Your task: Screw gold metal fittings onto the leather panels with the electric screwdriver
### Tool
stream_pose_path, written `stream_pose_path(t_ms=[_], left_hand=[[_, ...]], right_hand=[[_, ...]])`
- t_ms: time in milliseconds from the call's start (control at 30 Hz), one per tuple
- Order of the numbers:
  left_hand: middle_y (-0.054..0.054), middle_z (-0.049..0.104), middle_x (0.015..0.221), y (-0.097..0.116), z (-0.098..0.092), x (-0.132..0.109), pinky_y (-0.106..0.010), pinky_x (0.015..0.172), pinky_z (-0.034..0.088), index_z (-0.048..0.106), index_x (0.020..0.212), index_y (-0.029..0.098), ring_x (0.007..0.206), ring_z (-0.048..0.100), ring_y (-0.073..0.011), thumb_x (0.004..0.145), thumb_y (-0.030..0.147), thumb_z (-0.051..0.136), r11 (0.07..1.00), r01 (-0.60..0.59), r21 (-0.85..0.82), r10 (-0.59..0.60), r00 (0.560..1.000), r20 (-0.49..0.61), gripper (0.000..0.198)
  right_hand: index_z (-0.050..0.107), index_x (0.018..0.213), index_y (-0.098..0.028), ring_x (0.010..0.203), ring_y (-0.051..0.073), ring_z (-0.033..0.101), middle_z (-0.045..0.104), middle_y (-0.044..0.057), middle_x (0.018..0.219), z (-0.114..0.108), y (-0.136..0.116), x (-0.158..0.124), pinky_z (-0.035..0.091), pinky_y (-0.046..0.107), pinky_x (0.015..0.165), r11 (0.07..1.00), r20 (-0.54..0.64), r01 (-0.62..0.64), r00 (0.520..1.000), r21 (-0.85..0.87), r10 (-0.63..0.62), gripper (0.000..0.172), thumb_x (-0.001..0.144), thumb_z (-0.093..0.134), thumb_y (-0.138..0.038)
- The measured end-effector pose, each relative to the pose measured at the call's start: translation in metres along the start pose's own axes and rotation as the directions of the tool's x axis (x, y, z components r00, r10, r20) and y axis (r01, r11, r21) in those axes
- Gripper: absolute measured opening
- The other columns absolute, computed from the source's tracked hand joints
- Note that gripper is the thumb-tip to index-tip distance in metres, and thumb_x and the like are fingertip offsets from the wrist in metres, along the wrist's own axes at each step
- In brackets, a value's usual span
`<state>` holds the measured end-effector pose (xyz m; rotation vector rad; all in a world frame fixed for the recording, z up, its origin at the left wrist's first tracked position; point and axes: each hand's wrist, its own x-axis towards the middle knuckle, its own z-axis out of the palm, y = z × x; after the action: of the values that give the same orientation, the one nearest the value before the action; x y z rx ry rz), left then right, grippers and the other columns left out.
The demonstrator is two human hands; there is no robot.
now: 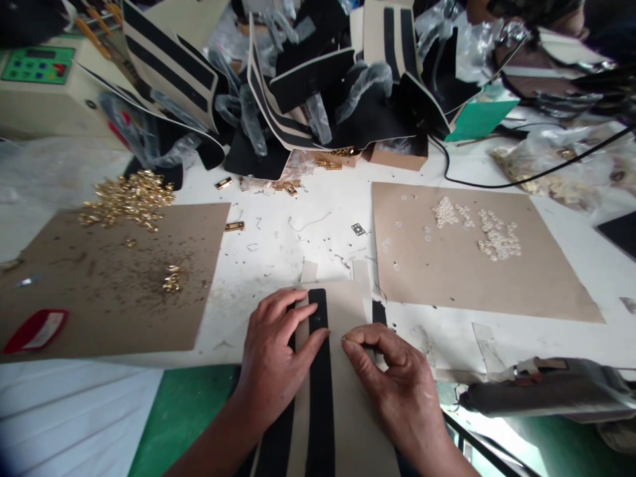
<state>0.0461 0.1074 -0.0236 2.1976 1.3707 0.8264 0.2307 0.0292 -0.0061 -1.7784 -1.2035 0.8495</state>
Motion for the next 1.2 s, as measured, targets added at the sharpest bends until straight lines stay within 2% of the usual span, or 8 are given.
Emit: stream_pose_path(t_ms=[233,300,400,533,667,833,1033,1200], left_hand=[[-0.007,0.073,0.13,-0.002,0.0,0.0,-0.052,0.106,0.05,0.074,0.113,0.026,0.125,0.063,-0.0308,0.083,0.023,0.087,1.0,0.025,-0.019,-0.025,1.0,0.0,0.033],[-0.007,0.073,0.13,-0.003,0.001,-0.001,-0.052,0.106,0.05,0.074,0.113,0.026,0.126,0.063,-0.031,0.083,0.024,0.088,0.999,0.026,-0.019,-0.026,1.0,0.0,0.033],[-0.007,0.072,0.131,-0.003,0.001,-0.003,-0.052,0.107,0.049,0.075,0.114,0.026,0.127,0.063,-0.0307,0.085,0.027,0.087,0.999,0.028,-0.025,-0.028,1.0,0.001,0.031],[-0.005,0.073,0.131,-0.004,0.001,-0.005,-0.052,0.107,0.049,0.076,0.113,0.027,0.126,0.063,-0.0298,0.085,0.028,0.086,0.999,0.034,-0.037,-0.035,0.999,-0.007,0.029],[-0.005,0.073,0.13,-0.005,0.001,-0.007,-0.053,0.107,0.049,0.075,0.111,0.026,0.126,0.063,-0.0303,0.086,0.031,0.085,0.998,0.037,-0.044,-0.037,0.999,-0.008,0.027],[-0.006,0.073,0.128,-0.006,0.001,-0.009,-0.054,0.107,0.049,0.075,0.108,0.026,0.125,0.063,-0.031,0.086,0.031,0.085,0.998,0.024,-0.052,-0.025,1.0,-0.015,0.025],[-0.007,0.074,0.129,-0.005,0.001,-0.009,-0.053,0.107,0.049,0.075,0.111,0.025,0.127,0.062,-0.0313,0.085,0.031,0.086,0.999,0.01,-0.043,-0.012,0.999,-0.034,0.029],[-0.006,0.074,0.129,-0.003,-0.001,-0.009,-0.053,0.108,0.049,0.075,0.11,0.025,0.128,0.063,-0.0309,0.085,0.029,0.085,1.0,0.002,-0.021,-0.003,1.0,-0.029,0.028]], right_hand=[[0.075,0.089,-0.026,0.074,0.017,0.064,0.072,0.0,0.084,-0.012,-0.018,0.023,0.051,0.026,0.066,0.983,0.014,0.136,0.991,-0.12,-0.135,0.018,0.098,0.069,-0.041],[0.073,0.091,-0.026,0.076,0.016,0.063,0.071,-0.001,0.086,-0.01,-0.024,0.032,0.05,0.026,0.07,0.977,0.129,0.176,0.979,-0.123,-0.16,0.018,0.101,0.065,-0.039],[0.071,0.092,-0.025,0.081,0.017,0.064,0.07,0.0,0.09,-0.001,-0.03,0.048,0.048,0.028,0.074,0.974,0.348,0.197,0.926,-0.115,-0.146,0.02,0.104,0.059,-0.035],[0.068,0.092,-0.023,0.087,0.018,0.064,0.07,0.001,0.093,0.013,-0.031,0.061,0.046,0.03,0.077,0.939,0.441,0.273,0.884,-0.211,-0.158,0.019,0.104,0.056,-0.033],[0.066,0.091,-0.023,0.088,0.019,0.064,0.071,0.002,0.096,0.018,-0.032,0.063,0.043,0.032,0.077,0.868,0.462,0.328,0.877,-0.373,-0.133,0.02,0.104,0.053,-0.031],[0.067,0.087,-0.023,0.085,0.019,0.063,0.072,0.001,0.094,0.022,-0.036,0.065,0.04,0.032,0.075,0.819,0.457,0.339,0.883,-0.463,-0.106,0.019,0.1,0.055,-0.03],[0.073,0.081,-0.025,0.068,0.017,0.06,0.071,-0.001,0.074,0.026,-0.038,0.067,0.038,0.03,0.065,0.848,0.356,0.182,0.934,-0.497,0.008,0.011,0.088,0.067,-0.031],[0.074,0.077,-0.024,0.068,0.018,0.061,0.071,0.0,0.072,0.025,-0.041,0.074,0.039,0.03,0.062,0.874,0.336,0.17,0.942,-0.456,-0.007,0.011,0.085,0.069,-0.029]])
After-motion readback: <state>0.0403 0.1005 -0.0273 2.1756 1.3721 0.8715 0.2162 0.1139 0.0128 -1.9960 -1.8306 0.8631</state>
